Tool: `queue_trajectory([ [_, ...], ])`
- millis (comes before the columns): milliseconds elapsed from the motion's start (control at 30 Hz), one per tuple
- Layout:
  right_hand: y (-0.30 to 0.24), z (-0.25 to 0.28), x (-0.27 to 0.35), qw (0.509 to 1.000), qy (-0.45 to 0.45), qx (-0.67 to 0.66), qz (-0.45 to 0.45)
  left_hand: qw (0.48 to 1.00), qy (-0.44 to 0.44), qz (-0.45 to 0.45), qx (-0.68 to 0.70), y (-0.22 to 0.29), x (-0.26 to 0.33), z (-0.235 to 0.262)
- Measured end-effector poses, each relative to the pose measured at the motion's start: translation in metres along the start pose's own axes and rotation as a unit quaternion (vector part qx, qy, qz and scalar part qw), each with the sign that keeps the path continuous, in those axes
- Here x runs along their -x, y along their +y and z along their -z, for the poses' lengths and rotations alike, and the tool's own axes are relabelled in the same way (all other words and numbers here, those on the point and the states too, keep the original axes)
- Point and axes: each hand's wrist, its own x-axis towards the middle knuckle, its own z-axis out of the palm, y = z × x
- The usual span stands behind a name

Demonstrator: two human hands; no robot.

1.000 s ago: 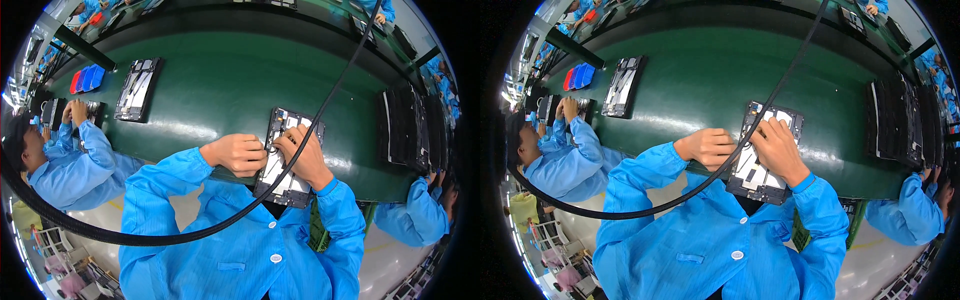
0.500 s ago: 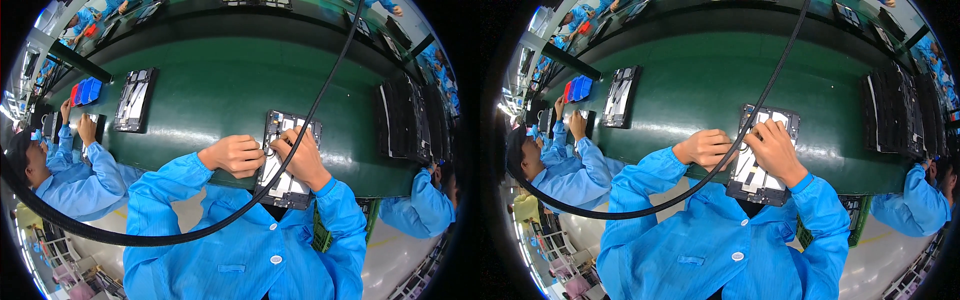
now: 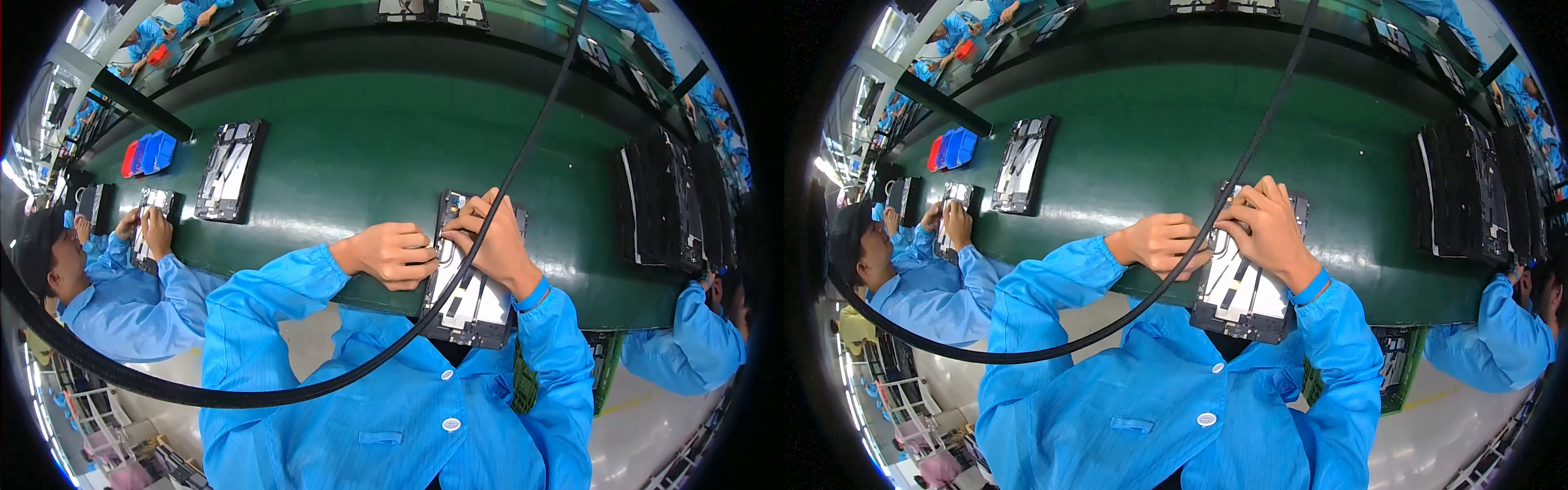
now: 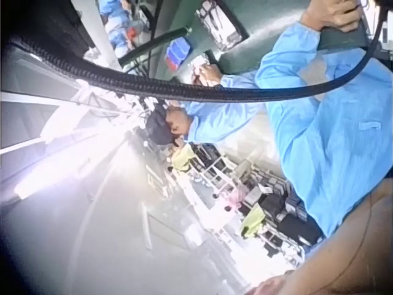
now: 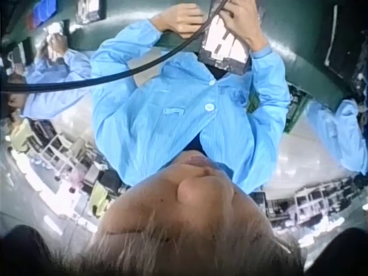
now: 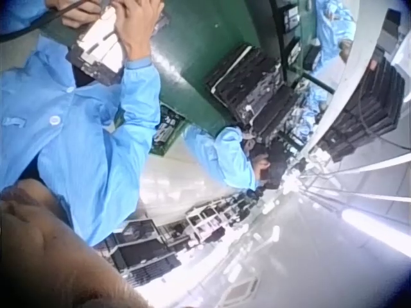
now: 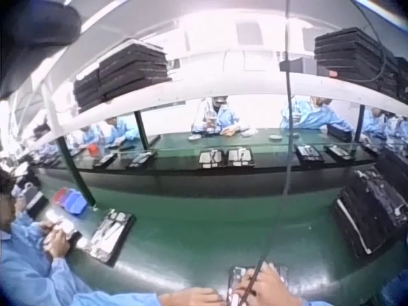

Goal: The person assembles internal components of a tablet device by hand, connecting a ribbon cable, a battery, and a circuit board.

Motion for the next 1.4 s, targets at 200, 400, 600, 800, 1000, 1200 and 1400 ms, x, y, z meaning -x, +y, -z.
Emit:
queue_trajectory([
  [200, 0.0, -0.002, 0.006, 1.0, -0.002, -0.012, -0.015, 0.998, -0.016, 0.055, -0.02, 0.006, -0.001, 0.003],
  [400, 0.002, -0.003, 0.007, 1.0, 0.002, -0.014, -0.009, 0.997, -0.007, 0.069, -0.027, 0.0, -0.004, 0.002],
  [600, 0.004, -0.001, 0.002, 0.997, -0.01, -0.06, -0.041, 0.999, -0.017, 0.026, -0.014, -0.013, -0.013, 0.003],
  [800, 0.011, -0.006, 0.001, 0.995, -0.003, -0.08, -0.057, 1.0, -0.005, 0.016, -0.02, -0.024, -0.011, 0.003],
  [1000, 0.007, -0.001, -0.002, 0.98, -0.005, -0.157, -0.126, 1.0, 0.0, 0.017, -0.011, -0.038, -0.012, 0.002],
  [1200, 0.008, 0.0, -0.003, 0.97, -0.01, -0.18, -0.161, 0.999, 0.0, 0.033, -0.004, -0.04, -0.014, 0.003],
  [1400, 0.009, -0.003, -0.005, 0.973, -0.019, -0.169, -0.157, 0.996, 0.013, 0.086, 0.015, -0.033, -0.006, 0.0],
])
